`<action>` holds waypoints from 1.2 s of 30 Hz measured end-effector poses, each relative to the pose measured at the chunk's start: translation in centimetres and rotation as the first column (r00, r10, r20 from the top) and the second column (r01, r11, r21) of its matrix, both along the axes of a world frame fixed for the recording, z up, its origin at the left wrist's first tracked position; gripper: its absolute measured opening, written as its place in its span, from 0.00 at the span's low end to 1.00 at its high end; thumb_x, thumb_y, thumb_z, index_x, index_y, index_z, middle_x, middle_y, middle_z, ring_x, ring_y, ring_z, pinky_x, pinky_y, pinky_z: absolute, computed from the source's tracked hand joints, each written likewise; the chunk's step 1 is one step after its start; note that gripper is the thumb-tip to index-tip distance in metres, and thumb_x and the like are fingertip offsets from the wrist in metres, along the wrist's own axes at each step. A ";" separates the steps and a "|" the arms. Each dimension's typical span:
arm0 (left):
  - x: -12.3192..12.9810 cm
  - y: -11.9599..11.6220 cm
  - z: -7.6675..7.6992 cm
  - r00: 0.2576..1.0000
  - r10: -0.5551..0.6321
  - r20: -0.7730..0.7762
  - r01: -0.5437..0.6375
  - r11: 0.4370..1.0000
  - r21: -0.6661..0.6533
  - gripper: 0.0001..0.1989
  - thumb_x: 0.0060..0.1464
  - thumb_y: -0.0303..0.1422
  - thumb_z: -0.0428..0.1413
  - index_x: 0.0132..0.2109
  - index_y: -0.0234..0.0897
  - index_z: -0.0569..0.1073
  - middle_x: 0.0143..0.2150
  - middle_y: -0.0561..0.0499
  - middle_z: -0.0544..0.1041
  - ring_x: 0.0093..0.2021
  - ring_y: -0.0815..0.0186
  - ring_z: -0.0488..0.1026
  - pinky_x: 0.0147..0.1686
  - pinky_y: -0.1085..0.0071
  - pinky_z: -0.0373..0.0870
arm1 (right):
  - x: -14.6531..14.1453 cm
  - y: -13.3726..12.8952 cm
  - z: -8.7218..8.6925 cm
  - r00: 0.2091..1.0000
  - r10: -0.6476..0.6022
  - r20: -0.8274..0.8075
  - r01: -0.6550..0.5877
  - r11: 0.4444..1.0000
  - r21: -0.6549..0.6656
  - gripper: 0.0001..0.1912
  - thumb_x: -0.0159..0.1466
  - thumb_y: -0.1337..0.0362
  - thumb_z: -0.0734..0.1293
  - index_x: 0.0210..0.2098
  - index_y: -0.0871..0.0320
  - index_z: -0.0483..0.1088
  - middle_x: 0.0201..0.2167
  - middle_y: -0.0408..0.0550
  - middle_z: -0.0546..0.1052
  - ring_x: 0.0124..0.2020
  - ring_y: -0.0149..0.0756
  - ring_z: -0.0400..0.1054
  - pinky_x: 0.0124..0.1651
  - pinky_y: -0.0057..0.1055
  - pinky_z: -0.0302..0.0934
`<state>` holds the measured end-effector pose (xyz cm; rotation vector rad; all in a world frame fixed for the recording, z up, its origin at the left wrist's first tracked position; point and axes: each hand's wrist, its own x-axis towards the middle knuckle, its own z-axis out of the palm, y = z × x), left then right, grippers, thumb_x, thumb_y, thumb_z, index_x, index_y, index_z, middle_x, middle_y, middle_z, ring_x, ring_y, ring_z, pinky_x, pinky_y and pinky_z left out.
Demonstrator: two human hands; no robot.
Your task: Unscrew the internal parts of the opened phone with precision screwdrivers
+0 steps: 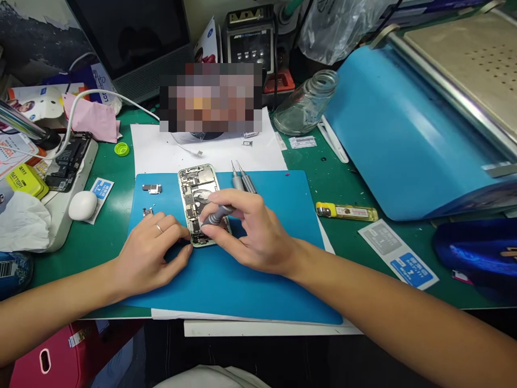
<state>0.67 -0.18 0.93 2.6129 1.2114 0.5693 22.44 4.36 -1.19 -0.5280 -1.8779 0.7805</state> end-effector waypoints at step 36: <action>-0.2 0.2 -0.4 0.999 -0.028 0.019 0.027 0.998 0.063 0.11 0.69 0.32 0.51 0.42 0.36 0.77 0.30 0.51 0.73 0.30 0.65 0.65 0.31 0.67 0.59 | -0.2 -0.1 0.6 0.997 0.051 -0.060 -0.052 0.999 -0.009 0.30 0.65 0.76 0.66 0.62 0.48 0.56 0.39 0.46 0.76 0.39 0.35 0.78 0.37 0.30 0.77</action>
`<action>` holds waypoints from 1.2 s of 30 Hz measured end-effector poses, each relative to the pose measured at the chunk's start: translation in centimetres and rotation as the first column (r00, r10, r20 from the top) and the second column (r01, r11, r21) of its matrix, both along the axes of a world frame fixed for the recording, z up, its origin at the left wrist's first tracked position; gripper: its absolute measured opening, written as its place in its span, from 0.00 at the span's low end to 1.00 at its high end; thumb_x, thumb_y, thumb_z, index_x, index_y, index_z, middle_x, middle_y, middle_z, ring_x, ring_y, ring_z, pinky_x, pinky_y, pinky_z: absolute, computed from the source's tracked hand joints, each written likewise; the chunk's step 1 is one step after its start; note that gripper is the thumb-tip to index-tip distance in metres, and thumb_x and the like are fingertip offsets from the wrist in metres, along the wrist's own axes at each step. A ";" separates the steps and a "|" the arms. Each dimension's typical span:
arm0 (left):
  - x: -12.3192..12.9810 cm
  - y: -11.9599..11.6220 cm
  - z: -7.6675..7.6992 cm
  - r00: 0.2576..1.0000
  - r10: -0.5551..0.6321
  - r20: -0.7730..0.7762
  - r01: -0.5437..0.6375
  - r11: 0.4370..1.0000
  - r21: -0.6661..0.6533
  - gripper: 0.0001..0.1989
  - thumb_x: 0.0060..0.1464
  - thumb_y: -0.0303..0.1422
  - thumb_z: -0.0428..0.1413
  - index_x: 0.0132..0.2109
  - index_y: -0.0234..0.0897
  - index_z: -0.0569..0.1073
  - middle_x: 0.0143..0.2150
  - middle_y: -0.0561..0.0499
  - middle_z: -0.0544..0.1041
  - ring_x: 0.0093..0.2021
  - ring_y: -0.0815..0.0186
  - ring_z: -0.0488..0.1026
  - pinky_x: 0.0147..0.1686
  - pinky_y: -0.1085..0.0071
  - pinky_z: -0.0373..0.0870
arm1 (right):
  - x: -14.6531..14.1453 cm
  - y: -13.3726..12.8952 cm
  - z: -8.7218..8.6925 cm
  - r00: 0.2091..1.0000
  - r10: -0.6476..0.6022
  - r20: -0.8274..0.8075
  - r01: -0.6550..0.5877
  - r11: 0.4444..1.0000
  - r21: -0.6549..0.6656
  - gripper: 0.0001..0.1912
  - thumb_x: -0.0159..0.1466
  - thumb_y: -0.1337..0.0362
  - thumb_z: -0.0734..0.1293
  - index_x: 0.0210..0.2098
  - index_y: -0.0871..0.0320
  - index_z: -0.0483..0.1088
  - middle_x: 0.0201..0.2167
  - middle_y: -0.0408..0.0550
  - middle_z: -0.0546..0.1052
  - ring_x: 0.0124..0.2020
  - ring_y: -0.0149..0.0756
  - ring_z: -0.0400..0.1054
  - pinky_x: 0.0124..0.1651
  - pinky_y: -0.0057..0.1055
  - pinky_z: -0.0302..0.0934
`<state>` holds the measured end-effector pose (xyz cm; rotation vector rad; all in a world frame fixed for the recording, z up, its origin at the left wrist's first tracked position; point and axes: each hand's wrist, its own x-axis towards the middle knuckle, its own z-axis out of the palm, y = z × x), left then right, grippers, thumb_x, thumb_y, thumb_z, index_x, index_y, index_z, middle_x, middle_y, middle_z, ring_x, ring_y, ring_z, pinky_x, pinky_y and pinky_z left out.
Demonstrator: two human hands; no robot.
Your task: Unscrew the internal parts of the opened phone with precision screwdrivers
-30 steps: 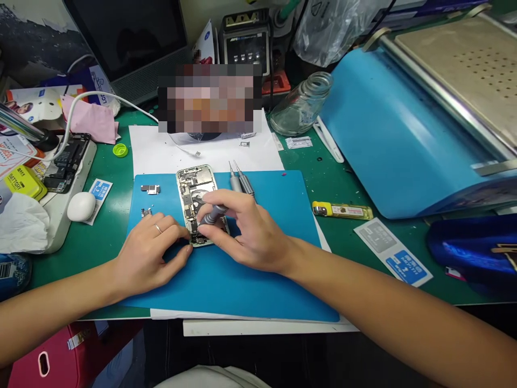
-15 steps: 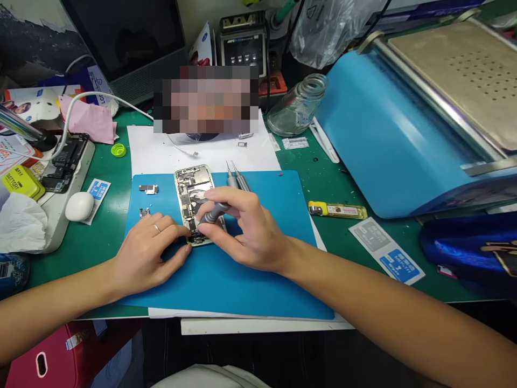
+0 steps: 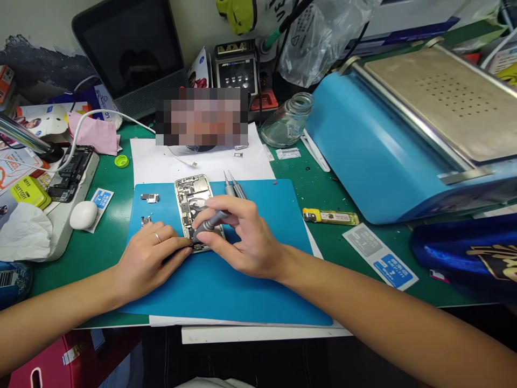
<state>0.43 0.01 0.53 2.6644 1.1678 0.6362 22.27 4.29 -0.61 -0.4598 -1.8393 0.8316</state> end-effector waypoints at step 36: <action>0.0 0.1 0.1 0.999 0.001 0.032 0.000 1.000 -0.025 0.10 0.68 0.32 0.52 0.40 0.36 0.77 0.30 0.52 0.73 0.30 0.65 0.64 0.32 0.66 0.58 | 0.0 -0.1 -0.2 0.999 0.032 -0.032 -0.031 1.000 0.002 0.32 0.64 0.76 0.68 0.63 0.50 0.56 0.40 0.46 0.78 0.40 0.34 0.78 0.39 0.30 0.76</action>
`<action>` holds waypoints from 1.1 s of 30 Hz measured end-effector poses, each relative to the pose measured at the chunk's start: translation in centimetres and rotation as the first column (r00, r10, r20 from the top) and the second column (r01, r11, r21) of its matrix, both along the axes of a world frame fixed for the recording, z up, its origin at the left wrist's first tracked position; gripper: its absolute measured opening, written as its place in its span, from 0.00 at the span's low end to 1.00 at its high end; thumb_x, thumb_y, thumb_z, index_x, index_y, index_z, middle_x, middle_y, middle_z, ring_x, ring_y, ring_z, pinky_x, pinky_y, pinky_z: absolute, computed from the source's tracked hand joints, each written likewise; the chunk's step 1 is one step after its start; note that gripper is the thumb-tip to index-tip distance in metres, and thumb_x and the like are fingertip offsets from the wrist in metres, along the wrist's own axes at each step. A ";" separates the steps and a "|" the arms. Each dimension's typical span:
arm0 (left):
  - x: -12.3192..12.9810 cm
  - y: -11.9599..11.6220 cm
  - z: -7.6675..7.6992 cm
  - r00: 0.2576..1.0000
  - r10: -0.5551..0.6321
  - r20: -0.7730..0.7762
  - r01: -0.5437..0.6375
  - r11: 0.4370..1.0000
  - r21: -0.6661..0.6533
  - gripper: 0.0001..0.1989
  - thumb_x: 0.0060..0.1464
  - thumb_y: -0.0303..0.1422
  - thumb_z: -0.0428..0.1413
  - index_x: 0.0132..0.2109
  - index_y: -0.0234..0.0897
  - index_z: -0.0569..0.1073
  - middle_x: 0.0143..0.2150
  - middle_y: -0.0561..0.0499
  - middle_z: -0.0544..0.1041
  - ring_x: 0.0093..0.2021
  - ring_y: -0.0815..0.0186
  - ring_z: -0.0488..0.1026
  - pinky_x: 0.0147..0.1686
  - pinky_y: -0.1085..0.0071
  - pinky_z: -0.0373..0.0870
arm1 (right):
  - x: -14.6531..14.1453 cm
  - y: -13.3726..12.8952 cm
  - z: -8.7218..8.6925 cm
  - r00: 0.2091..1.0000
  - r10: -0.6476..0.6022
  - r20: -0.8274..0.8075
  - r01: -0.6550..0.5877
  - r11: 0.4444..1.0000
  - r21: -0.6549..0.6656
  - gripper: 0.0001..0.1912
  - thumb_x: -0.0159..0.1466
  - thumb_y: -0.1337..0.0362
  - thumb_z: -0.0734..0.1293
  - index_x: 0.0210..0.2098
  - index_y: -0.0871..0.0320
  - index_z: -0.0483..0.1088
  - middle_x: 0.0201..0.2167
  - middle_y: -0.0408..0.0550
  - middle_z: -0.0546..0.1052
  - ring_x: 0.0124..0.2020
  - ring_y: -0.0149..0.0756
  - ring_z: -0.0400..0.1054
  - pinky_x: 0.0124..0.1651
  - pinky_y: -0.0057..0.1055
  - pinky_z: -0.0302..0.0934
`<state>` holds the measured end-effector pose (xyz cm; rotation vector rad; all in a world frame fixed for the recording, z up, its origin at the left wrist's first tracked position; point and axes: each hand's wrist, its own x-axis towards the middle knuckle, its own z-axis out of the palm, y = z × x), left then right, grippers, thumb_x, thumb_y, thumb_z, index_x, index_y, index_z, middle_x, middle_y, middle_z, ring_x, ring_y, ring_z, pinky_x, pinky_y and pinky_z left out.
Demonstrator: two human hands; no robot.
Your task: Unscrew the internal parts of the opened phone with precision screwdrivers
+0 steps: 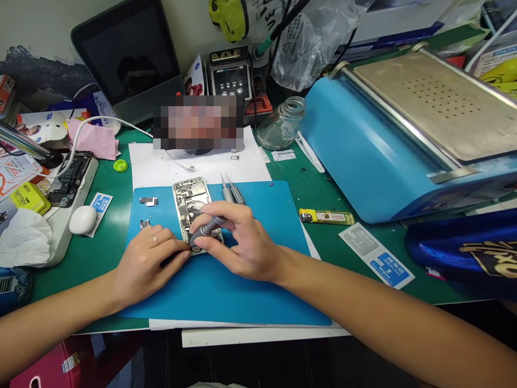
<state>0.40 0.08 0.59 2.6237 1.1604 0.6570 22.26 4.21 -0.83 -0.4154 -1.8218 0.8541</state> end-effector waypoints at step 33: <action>0.0 -0.1 -0.1 0.999 -0.022 0.023 0.022 1.000 0.014 0.10 0.68 0.32 0.52 0.39 0.35 0.77 0.29 0.52 0.72 0.30 0.65 0.64 0.32 0.66 0.57 | 0.0 -0.2 -0.1 1.000 0.025 -0.002 -0.025 0.999 -0.022 0.32 0.65 0.76 0.67 0.64 0.50 0.56 0.41 0.47 0.78 0.42 0.34 0.78 0.43 0.31 0.77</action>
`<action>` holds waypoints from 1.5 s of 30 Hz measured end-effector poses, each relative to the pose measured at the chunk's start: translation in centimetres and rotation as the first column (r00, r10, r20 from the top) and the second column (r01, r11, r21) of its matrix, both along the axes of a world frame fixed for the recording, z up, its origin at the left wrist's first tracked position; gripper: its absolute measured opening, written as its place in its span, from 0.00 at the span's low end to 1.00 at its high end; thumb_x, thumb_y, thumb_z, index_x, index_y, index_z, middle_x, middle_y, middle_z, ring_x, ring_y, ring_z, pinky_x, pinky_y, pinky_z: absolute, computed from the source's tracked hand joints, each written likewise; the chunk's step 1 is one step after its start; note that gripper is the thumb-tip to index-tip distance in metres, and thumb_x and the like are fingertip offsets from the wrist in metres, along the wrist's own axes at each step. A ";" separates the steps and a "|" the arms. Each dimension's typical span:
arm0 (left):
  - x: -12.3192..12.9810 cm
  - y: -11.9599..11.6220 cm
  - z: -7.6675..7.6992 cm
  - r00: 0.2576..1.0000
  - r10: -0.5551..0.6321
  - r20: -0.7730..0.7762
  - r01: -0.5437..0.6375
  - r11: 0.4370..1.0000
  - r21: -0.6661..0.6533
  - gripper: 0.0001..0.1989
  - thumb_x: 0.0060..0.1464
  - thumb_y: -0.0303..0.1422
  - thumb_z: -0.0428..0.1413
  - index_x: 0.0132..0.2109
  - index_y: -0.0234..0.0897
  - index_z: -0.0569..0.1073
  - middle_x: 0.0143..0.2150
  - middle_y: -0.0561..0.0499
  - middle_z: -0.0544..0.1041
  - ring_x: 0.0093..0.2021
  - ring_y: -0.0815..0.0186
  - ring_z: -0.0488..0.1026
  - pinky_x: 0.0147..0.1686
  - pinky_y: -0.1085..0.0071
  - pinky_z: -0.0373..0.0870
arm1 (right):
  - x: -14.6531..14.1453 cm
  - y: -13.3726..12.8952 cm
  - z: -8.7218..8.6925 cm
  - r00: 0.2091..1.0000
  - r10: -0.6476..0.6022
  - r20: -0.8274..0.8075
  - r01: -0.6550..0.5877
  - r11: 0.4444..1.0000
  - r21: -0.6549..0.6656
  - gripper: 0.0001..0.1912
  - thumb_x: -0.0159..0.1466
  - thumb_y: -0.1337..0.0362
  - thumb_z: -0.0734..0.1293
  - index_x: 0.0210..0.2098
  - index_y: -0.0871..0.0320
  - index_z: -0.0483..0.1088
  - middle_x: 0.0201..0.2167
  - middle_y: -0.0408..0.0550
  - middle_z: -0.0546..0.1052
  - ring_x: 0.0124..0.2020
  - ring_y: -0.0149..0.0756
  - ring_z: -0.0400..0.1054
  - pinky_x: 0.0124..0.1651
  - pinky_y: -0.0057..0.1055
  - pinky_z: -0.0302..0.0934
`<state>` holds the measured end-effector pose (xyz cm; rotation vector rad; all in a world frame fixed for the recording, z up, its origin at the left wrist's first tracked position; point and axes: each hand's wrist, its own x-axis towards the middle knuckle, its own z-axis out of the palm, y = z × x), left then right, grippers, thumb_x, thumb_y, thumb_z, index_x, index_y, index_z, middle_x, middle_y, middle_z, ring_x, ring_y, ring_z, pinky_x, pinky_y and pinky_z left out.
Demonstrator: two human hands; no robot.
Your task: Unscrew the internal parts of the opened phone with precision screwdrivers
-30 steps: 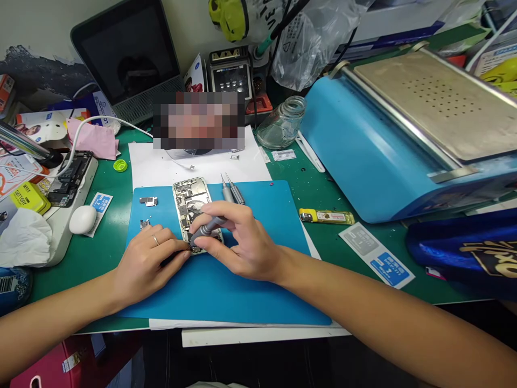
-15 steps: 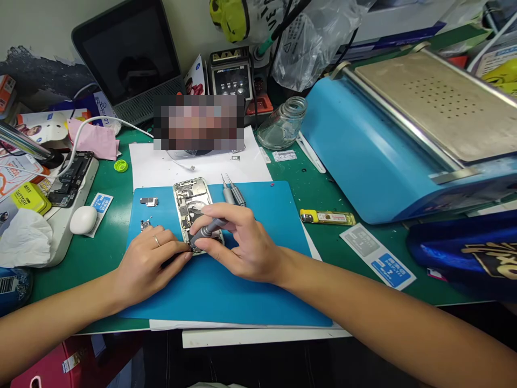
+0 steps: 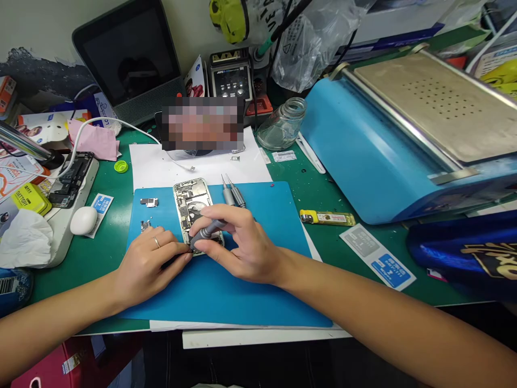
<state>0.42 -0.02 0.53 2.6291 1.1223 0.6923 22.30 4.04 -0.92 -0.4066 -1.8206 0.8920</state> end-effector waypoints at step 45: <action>0.1 0.0 0.0 1.000 0.006 -0.001 -0.006 1.000 -0.009 0.11 0.68 0.33 0.52 0.38 0.36 0.76 0.30 0.52 0.72 0.30 0.66 0.64 0.32 0.66 0.57 | 0.1 0.1 0.3 1.000 -0.012 0.008 0.011 0.999 0.036 0.32 0.65 0.75 0.68 0.63 0.50 0.56 0.40 0.47 0.78 0.41 0.35 0.79 0.42 0.32 0.77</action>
